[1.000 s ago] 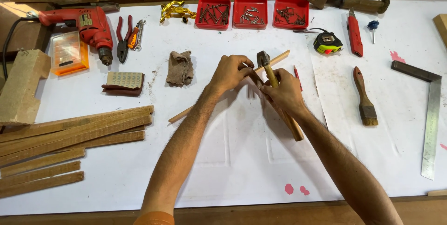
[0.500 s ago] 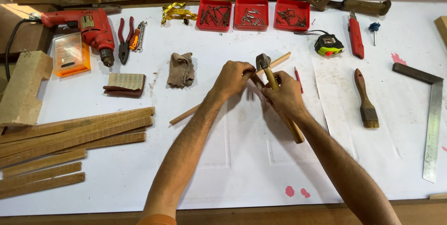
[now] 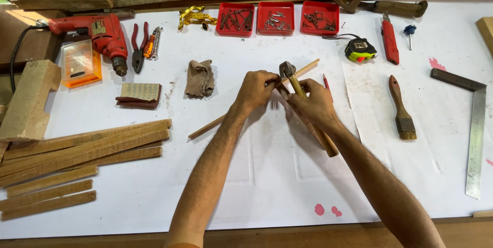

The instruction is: Measure and prepare wooden strips for assembly on a workshop table.

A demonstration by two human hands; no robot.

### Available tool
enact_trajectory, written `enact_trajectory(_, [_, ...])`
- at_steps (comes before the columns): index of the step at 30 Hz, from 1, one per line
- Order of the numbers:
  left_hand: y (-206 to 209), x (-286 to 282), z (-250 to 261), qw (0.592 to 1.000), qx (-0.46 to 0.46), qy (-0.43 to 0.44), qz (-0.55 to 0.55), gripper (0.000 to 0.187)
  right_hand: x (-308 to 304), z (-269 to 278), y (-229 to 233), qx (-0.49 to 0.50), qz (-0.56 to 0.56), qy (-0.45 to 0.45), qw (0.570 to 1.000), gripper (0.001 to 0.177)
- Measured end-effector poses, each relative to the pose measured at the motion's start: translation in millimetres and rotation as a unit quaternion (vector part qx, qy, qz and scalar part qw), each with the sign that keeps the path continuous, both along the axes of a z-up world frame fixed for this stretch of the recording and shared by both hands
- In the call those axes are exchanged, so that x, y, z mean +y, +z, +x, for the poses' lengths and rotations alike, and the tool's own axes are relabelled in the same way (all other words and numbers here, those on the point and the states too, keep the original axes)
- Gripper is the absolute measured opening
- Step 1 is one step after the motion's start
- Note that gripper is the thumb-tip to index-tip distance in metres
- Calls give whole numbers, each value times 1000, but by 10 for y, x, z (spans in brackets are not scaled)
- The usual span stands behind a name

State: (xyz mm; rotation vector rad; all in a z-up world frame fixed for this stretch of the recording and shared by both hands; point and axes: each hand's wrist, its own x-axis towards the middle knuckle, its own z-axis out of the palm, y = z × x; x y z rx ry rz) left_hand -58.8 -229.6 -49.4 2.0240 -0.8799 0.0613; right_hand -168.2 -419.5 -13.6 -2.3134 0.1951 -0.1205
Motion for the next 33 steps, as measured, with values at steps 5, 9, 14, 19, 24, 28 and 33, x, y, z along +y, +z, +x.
enact_trajectory(5, [133,1,-74,1000,-4,3,13,16,106,-160,456,19,51,-21,998,42])
enact_trajectory(9, [184,-35,-236,998,-25,19,54,16,108,-229,592,58,77,-22,995,43])
enact_trajectory(14, [230,-40,-245,993,-50,23,102,15,74,-266,612,62,84,-51,993,43])
enact_trajectory(19, [227,-130,-67,993,-55,0,107,13,-288,-168,233,-44,-47,-57,996,44])
enact_trajectory(24, [444,-283,-52,997,-48,21,59,13,-636,-196,188,-33,-156,-59,985,40])
enact_trajectory(28, [345,-527,253,996,-50,21,68,12,-887,-157,52,-61,-246,-56,966,33])
enact_trajectory(33, [222,-917,687,993,-84,34,69,11,-1112,43,-32,-72,-223,-21,972,37])
